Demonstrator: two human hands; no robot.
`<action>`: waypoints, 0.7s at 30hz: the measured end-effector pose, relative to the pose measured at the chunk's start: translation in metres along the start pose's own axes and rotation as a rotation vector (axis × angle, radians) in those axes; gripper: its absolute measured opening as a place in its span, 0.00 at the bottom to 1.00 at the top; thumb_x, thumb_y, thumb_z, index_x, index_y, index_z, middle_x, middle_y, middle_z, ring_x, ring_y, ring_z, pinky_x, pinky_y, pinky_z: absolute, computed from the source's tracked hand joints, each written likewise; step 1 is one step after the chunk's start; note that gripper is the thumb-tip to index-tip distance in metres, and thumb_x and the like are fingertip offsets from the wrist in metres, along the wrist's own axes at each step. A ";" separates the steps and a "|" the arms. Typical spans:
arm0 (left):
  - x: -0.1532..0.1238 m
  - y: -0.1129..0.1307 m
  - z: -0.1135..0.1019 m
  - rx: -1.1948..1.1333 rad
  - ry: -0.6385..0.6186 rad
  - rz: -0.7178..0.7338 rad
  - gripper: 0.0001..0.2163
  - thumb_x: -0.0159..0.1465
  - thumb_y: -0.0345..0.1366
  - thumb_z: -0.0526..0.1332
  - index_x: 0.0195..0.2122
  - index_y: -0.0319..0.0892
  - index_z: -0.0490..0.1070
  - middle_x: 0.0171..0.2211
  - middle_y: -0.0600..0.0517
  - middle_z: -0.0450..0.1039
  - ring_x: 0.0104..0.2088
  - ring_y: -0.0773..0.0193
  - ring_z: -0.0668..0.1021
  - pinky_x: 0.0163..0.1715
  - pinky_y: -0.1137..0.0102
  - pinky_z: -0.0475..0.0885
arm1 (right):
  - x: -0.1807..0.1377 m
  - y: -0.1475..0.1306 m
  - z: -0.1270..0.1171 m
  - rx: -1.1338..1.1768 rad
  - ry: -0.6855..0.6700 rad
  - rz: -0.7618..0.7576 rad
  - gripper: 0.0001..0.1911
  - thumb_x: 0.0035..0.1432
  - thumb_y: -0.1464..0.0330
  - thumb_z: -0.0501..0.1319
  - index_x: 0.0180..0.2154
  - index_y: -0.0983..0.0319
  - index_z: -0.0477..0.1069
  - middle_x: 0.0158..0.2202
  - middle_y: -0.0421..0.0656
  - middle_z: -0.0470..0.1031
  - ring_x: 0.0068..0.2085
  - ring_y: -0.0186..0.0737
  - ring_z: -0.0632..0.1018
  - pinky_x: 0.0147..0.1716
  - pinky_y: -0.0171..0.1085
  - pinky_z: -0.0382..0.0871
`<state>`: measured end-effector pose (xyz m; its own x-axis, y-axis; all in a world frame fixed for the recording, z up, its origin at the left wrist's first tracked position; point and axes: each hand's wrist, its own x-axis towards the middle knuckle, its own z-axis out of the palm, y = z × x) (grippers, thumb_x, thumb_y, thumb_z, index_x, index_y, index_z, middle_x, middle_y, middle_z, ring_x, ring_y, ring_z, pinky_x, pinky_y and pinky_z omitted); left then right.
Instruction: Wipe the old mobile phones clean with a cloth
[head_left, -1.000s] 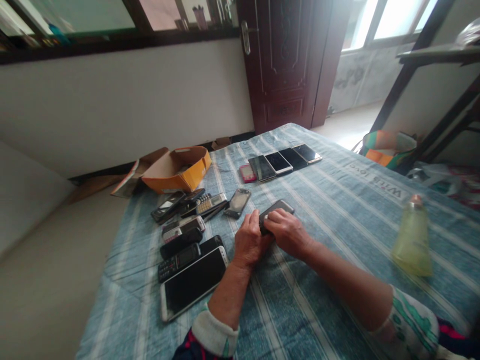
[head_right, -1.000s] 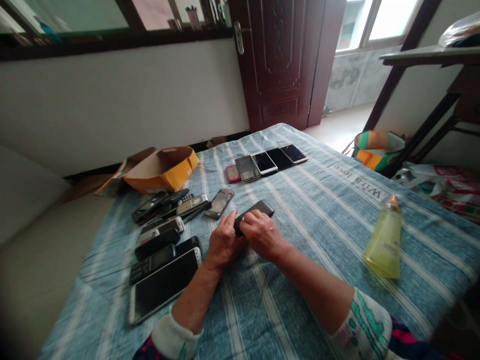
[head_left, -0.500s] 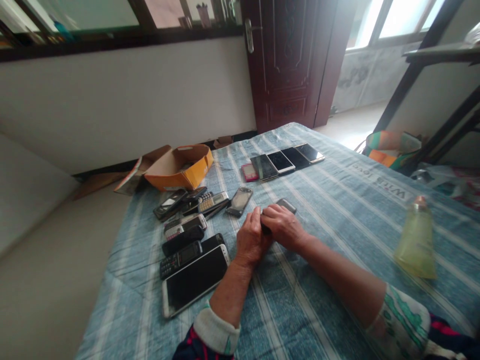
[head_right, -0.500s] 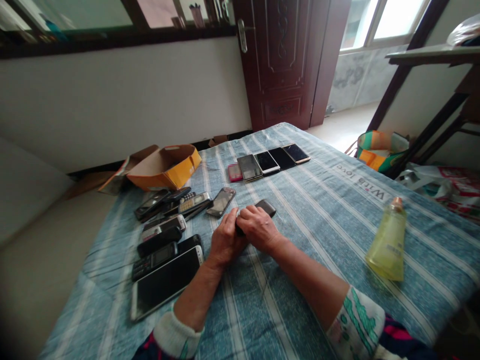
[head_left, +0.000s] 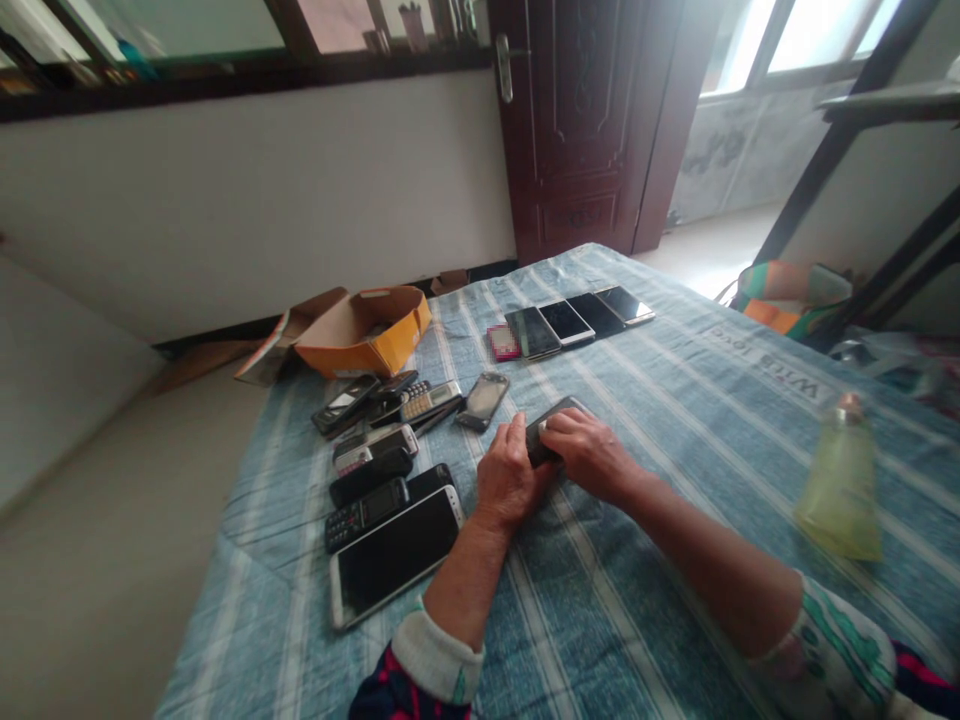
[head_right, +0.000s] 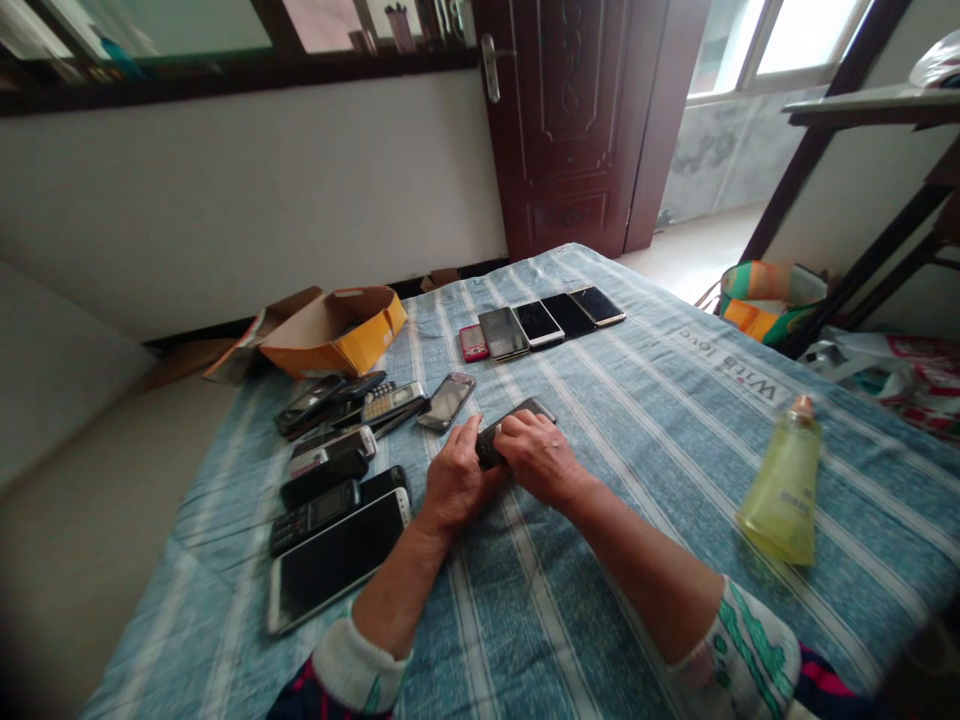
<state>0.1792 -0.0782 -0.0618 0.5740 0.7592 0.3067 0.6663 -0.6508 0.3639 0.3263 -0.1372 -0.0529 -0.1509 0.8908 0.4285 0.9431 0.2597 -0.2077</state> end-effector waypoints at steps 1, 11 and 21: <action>0.000 0.000 0.000 0.001 -0.002 -0.005 0.35 0.55 0.45 0.69 0.59 0.36 0.59 0.47 0.42 0.72 0.45 0.50 0.78 0.41 0.62 0.75 | 0.000 0.004 -0.001 0.012 0.009 0.037 0.10 0.61 0.76 0.56 0.28 0.61 0.72 0.32 0.44 0.73 0.38 0.41 0.70 0.36 0.38 0.62; 0.000 0.000 -0.001 -0.011 -0.006 -0.002 0.36 0.53 0.47 0.70 0.59 0.38 0.60 0.49 0.42 0.71 0.48 0.50 0.77 0.44 0.62 0.74 | 0.002 0.030 -0.017 1.374 0.375 0.789 0.12 0.39 0.68 0.69 0.31 0.62 0.78 0.28 0.40 0.78 0.30 0.36 0.75 0.31 0.36 0.66; 0.000 -0.004 -0.001 -0.024 -0.015 0.039 0.35 0.55 0.53 0.67 0.58 0.39 0.61 0.48 0.42 0.71 0.47 0.51 0.77 0.42 0.62 0.74 | 0.001 0.035 -0.017 1.681 0.281 0.801 0.15 0.38 0.70 0.70 0.34 0.62 0.77 0.30 0.42 0.79 0.28 0.36 0.76 0.26 0.34 0.68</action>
<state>0.1765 -0.0757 -0.0622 0.6065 0.7330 0.3079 0.6319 -0.6795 0.3729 0.3642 -0.1335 -0.0450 0.3300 0.9367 -0.1170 -0.5035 0.0699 -0.8611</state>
